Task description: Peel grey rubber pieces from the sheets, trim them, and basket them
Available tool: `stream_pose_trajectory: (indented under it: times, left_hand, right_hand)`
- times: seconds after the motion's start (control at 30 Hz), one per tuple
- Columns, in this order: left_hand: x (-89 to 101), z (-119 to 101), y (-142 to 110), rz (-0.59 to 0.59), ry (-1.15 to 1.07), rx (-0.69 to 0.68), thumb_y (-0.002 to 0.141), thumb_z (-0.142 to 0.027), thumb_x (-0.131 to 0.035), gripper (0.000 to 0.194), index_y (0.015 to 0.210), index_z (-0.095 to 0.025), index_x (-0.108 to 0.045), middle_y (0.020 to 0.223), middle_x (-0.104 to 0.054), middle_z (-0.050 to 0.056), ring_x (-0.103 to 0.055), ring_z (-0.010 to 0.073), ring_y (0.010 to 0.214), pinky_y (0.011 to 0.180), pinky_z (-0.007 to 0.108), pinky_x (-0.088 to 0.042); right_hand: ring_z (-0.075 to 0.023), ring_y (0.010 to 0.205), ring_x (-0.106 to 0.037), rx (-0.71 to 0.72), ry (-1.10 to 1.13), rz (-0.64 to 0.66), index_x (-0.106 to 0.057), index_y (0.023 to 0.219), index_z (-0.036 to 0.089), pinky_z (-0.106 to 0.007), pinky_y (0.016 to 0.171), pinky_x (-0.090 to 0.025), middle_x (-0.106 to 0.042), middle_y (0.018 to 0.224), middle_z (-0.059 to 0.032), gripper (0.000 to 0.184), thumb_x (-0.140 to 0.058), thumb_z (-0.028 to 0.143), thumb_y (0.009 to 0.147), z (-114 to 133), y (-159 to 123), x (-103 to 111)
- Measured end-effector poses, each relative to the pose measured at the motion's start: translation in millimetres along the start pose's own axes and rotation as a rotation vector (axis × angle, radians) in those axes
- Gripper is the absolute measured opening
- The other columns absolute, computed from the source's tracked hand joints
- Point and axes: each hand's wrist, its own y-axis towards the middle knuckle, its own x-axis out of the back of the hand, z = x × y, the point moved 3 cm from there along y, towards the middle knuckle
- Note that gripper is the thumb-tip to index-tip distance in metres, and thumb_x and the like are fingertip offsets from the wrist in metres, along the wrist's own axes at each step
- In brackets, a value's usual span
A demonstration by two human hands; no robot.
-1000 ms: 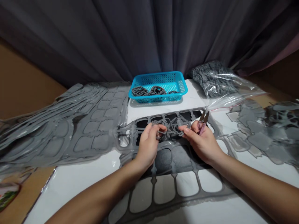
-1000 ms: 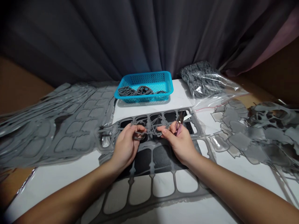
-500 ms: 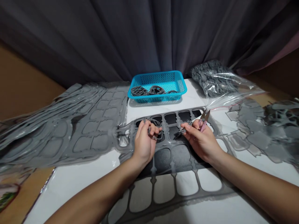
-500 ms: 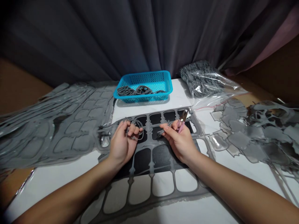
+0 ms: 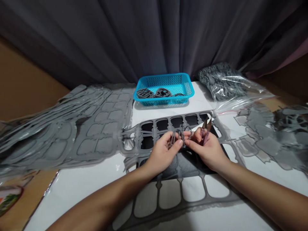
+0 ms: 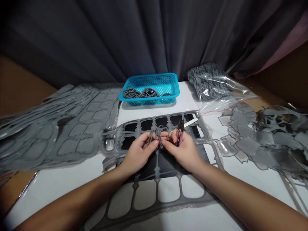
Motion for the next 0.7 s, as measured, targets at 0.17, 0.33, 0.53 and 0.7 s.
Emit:
stream_pose_trajectory:
  times: [0.17,0.33,0.53,0.7]
  left_hand:
    - [-2.6,2.2,-2.1,0.047,0.033,0.010,0.080,-0.030,-0.061,0.016,0.084,-0.015,-0.057,0.084,-0.065,0.003,-0.059,0.0146,0.078,0.072,0.024,-0.046]
    - [-0.8,2.5,-1.2,0.024,0.009,0.043,0.077,-0.030,-0.063,0.017,0.080,-0.014,-0.060,0.077,-0.063,0.002,-0.058,0.0149,0.076,0.072,0.024,-0.045]
    - [2.8,-1.3,-0.4,-0.032,-0.030,0.045,0.072,-0.028,-0.069,0.018,0.067,-0.014,-0.058,0.063,-0.054,-0.004,-0.049,0.0103,0.063,0.062,0.020,-0.039]
    - [5.4,0.5,2.1,-0.086,-0.166,0.078,0.072,-0.035,-0.069,0.024,0.070,-0.013,-0.059,0.067,-0.060,0.000,-0.054,0.0124,0.067,0.066,0.023,-0.042]
  right_hand:
    - [-0.0168,0.082,-0.062,0.033,-0.133,0.008,-0.033,0.058,0.021,-0.026,0.070,-0.046,-0.051,0.063,0.0033,0.041,-0.072,0.028,0.069,3.6,-1.8,-3.5]
    - [-0.0168,0.078,-0.063,0.015,-0.144,0.022,-0.032,0.059,0.021,-0.027,0.067,-0.047,-0.055,0.064,0.0020,0.042,-0.072,0.032,0.068,2.5,-1.8,-3.6]
    - [-0.0128,0.071,-0.063,-0.029,-0.068,0.002,-0.034,0.060,0.021,-0.022,0.064,-0.046,-0.060,0.063,0.0027,0.041,-0.074,0.023,0.068,0.2,-3.8,-2.1]
    - [-0.0070,0.063,-0.058,-0.092,0.253,-0.076,-0.034,0.061,0.020,-0.017,0.060,-0.047,-0.058,0.062,0.0058,0.042,-0.076,0.017,0.067,-0.8,2.5,4.7]
